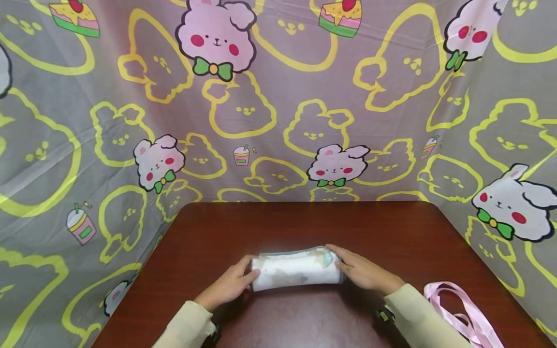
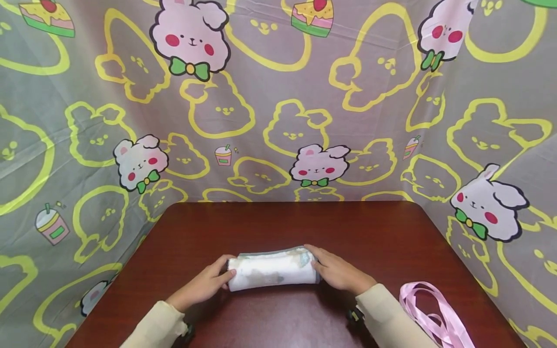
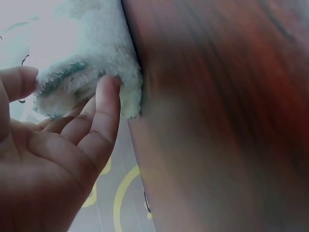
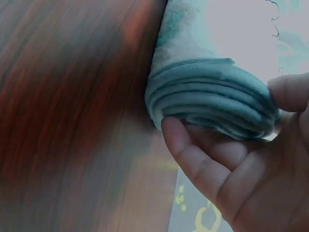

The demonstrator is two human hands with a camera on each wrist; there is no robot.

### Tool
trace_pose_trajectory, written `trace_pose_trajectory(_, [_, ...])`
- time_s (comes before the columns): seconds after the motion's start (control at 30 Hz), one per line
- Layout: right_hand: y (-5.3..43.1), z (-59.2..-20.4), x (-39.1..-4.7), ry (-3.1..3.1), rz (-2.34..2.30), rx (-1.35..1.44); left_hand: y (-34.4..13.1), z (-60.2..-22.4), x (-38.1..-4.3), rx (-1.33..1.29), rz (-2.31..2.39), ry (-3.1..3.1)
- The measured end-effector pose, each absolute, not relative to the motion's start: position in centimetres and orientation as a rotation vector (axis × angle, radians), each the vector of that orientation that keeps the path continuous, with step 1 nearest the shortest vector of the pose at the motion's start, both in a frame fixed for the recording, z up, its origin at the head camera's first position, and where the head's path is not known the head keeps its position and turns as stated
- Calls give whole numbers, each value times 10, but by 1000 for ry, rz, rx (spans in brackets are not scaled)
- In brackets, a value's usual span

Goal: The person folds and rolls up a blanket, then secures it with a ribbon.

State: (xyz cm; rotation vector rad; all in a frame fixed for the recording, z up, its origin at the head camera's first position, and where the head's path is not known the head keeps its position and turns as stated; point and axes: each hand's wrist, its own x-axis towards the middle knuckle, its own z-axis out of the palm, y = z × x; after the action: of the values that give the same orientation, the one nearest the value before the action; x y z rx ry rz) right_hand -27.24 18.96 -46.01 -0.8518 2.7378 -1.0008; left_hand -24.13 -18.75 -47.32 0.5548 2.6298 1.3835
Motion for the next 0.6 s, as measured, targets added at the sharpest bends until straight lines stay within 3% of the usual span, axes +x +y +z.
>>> trace_pose_trajectory(0.6, [190,-463,-275,2770,-982,-937,-186,-474,-242,629,1340,2638])
